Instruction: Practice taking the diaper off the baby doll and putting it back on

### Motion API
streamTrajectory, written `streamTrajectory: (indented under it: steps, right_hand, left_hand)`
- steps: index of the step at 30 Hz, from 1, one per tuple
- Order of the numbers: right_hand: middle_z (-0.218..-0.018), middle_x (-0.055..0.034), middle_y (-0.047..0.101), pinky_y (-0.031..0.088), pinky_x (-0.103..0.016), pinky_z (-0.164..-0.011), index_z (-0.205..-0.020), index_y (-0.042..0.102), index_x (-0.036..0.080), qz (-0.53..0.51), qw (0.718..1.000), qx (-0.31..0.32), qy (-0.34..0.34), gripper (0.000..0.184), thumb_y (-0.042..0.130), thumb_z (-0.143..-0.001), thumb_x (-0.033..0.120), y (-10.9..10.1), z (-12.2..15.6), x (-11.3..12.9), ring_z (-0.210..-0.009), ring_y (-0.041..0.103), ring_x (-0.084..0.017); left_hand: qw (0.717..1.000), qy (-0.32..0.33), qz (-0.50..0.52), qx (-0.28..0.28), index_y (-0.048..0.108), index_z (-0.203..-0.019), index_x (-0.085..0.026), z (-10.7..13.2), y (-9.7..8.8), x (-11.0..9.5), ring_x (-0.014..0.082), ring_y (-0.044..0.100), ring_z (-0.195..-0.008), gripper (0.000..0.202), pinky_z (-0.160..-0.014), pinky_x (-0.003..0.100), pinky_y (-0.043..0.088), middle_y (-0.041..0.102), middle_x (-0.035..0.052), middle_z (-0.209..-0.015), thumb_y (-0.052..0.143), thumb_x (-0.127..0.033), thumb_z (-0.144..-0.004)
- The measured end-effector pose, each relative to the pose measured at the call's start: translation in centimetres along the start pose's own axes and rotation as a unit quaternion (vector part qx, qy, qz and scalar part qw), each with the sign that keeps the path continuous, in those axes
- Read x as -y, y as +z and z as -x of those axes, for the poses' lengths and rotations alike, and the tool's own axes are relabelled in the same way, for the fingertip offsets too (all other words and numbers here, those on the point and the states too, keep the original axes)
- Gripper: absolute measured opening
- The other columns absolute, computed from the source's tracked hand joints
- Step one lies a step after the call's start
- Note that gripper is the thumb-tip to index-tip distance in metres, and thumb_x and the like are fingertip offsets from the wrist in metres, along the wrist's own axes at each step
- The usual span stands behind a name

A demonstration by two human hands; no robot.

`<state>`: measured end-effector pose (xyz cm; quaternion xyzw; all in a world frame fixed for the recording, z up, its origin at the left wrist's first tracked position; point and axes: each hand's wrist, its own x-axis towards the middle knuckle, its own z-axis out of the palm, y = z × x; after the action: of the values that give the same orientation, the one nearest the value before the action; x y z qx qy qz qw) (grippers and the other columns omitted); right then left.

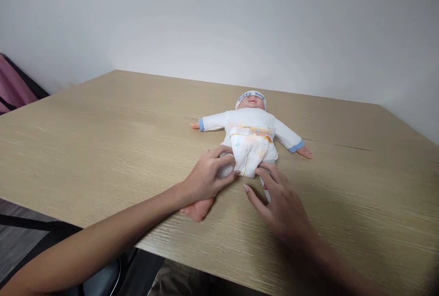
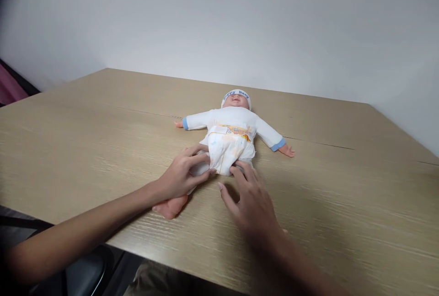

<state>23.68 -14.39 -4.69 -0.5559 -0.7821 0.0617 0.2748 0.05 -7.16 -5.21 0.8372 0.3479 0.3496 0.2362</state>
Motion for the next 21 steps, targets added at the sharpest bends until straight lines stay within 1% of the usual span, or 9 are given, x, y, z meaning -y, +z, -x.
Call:
streamTrajectory:
  steps: [2,5,8,10,11,14,17,19,21]
  right_hand:
    - [-0.139,-0.0153,0.073,0.059,-0.047,-0.082,-0.125,0.066,0.027,-0.007,1.0,0.008,0.0,0.023,0.063,-0.106,0.04,0.0,0.0,0.0,-0.106,0.073,-0.034]
    - [-0.123,-0.0146,0.076,0.057,-0.046,-0.08,-0.12,0.065,0.026,-0.012,1.0,0.018,0.005,0.021,0.062,-0.106,0.042,-0.1,-0.2,0.0,-0.106,0.072,-0.035]
    - [-0.105,-0.0124,0.075,0.054,-0.042,-0.075,-0.115,0.064,0.024,-0.022,0.999,0.016,0.021,0.021,0.064,-0.104,0.043,-0.2,-0.5,0.0,-0.098,0.071,-0.033]
    - [-0.098,-0.0098,0.073,0.051,-0.04,-0.071,-0.112,0.064,0.024,-0.033,0.999,0.004,0.04,0.022,0.066,-0.102,0.043,-0.2,-0.7,0.1,-0.09,0.07,-0.031]
    - [-0.095,-0.0083,0.072,0.05,-0.038,-0.07,-0.111,0.064,0.024,-0.038,0.998,-0.003,0.05,0.022,0.067,-0.101,0.044,-0.2,-0.7,0.1,-0.086,0.069,-0.029]
    - [-0.086,-0.0039,0.068,0.047,-0.036,-0.066,-0.111,0.065,0.025,-0.056,0.996,-0.016,0.074,0.023,0.068,-0.099,0.044,-0.1,-0.8,0.1,-0.077,0.066,-0.026]
    - [-0.078,0.0002,0.063,0.045,-0.034,-0.064,-0.112,0.063,0.027,-0.079,0.99,-0.03,0.109,0.025,0.068,-0.099,0.047,-0.3,-0.8,-0.1,-0.069,0.063,-0.024]
    - [-0.081,0.0002,0.068,0.047,-0.035,-0.065,-0.114,0.059,0.028,-0.095,0.986,-0.048,0.132,0.028,0.069,-0.098,0.049,-0.6,-0.9,-0.4,-0.069,0.064,-0.023]
    - [-0.092,-0.003,0.077,0.049,-0.036,-0.07,-0.114,0.055,0.028,-0.111,0.981,-0.067,0.144,0.031,0.071,-0.097,0.049,-1.0,-1.0,-0.8,-0.077,0.07,-0.025]
  left_hand:
    - [1.0,-0.001,0.011,-0.001,0.073,-0.103,-0.025,0.0,0.0,-0.1,0.033,0.066,-0.13,0.015,-0.109,0.048,0.049,0.071,0.0116,-0.143,0.071,-0.04,-0.107]
    - [1.0,0.008,0.021,0.001,0.069,-0.1,-0.024,-0.2,0.0,-0.1,0.0316,0.067,-0.123,0.014,-0.105,0.046,0.049,0.073,0.0105,-0.134,0.07,-0.037,-0.107]
    - [1.0,0.009,0.016,0.022,0.061,-0.092,-0.024,-0.5,0.0,-0.2,0.0285,0.065,-0.107,0.018,-0.093,0.042,0.046,0.073,0.0069,-0.11,0.068,-0.034,-0.106]
    - [0.999,-0.005,0.011,0.035,0.056,-0.089,-0.025,-0.7,0.0,-0.2,0.0269,0.062,-0.096,0.02,-0.088,0.04,0.044,0.069,0.0039,-0.095,0.067,-0.033,-0.104]
    - [0.999,-0.015,0.01,0.035,0.055,-0.089,-0.025,-0.7,0.0,-0.2,0.0263,0.06,-0.093,0.02,-0.086,0.039,0.043,0.067,0.0029,-0.091,0.068,-0.033,-0.102]
    - [0.998,-0.045,0.039,0.015,0.055,-0.092,-0.025,-0.8,0.0,-0.2,0.0247,0.058,-0.089,0.019,-0.083,0.038,0.041,0.066,0.0018,-0.091,0.072,-0.032,-0.096]
    - [0.988,-0.086,0.124,-0.002,0.054,-0.099,-0.026,-0.6,0.3,0.4,0.022,0.055,-0.085,0.023,-0.079,0.035,0.04,0.064,0.001,-0.094,0.076,-0.033,-0.093]
    - [0.976,-0.116,0.185,-0.02,0.051,-0.101,-0.026,-0.5,0.6,1.0,0.0196,0.052,-0.083,0.031,-0.076,0.033,0.04,0.06,-0.0005,-0.094,0.079,-0.035,-0.092]
    - [0.962,-0.137,0.23,-0.045,0.047,-0.101,-0.026,-0.4,1.1,1.8,0.0173,0.049,-0.081,0.041,-0.074,0.031,0.039,0.056,-0.0021,-0.094,0.085,-0.037,-0.09]
